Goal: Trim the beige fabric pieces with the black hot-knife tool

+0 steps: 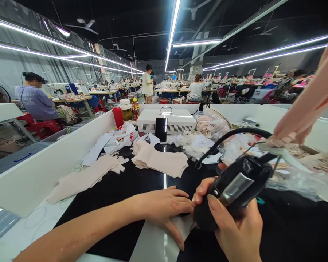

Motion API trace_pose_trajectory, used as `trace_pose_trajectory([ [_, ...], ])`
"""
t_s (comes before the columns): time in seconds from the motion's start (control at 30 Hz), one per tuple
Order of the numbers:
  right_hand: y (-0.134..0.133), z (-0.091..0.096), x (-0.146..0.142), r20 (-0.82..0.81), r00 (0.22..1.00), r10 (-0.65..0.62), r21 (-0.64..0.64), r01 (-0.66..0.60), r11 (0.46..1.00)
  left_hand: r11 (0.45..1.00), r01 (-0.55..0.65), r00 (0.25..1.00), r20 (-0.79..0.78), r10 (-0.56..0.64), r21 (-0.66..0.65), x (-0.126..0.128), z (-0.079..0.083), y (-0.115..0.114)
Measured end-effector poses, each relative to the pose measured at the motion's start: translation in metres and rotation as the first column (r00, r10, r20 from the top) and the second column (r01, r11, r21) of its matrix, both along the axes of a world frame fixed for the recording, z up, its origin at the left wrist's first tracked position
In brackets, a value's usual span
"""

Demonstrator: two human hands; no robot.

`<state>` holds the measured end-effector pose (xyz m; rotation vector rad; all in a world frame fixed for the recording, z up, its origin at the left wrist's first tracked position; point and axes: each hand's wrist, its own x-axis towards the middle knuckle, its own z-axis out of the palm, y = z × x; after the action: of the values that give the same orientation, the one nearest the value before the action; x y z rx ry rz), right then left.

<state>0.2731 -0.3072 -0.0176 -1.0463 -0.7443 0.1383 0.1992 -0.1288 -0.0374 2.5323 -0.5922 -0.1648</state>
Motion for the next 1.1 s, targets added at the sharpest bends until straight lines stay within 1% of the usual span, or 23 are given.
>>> trace_pose_trajectory([
  [0.1,-0.003,0.0,0.0,-0.029,0.999,0.024,-0.011,-0.024,1.0,1.0,0.005,1.0,-0.001,-0.005,0.015,-0.001,0.003,-0.001],
  [0.2,-0.006,-0.001,-0.003,0.043,0.998,0.04,-0.011,-0.039,0.999,0.999,0.006,1.0,-0.007,-0.005,0.032,-0.001,0.007,-0.003],
  [0.27,-0.006,-0.002,-0.004,0.059,0.998,0.024,-0.038,-0.022,0.999,0.999,0.007,1.0,-0.008,-0.006,0.038,-0.002,0.009,-0.003],
  [0.37,-0.007,-0.004,-0.004,0.027,1.0,-0.014,-0.079,0.016,0.997,0.999,0.015,1.0,0.0,-0.015,0.033,-0.003,0.01,-0.004],
  [0.43,-0.008,-0.004,-0.004,0.01,1.0,0.011,-0.069,-0.011,0.998,1.0,0.021,1.0,-0.008,-0.021,0.019,-0.003,0.012,-0.003],
  [0.53,-0.01,-0.002,-0.005,-0.013,0.999,0.053,-0.02,-0.053,0.998,1.0,0.016,0.998,-0.06,-0.016,0.0,-0.003,0.013,-0.002],
  [0.63,-0.009,0.0,-0.009,-0.011,0.999,0.052,-0.01,-0.052,0.999,1.0,0.028,0.995,-0.096,-0.029,-0.015,-0.003,0.014,0.0],
  [0.93,-0.007,-0.002,-0.013,-0.003,0.998,0.066,-0.005,-0.066,0.998,0.999,0.031,0.995,-0.097,-0.035,-0.037,-0.002,0.011,-0.001],
  [1.1,-0.008,0.0,-0.011,-0.007,0.997,0.072,-0.011,-0.072,0.997,0.999,0.019,0.998,-0.053,-0.02,-0.026,-0.006,0.009,0.002],
])
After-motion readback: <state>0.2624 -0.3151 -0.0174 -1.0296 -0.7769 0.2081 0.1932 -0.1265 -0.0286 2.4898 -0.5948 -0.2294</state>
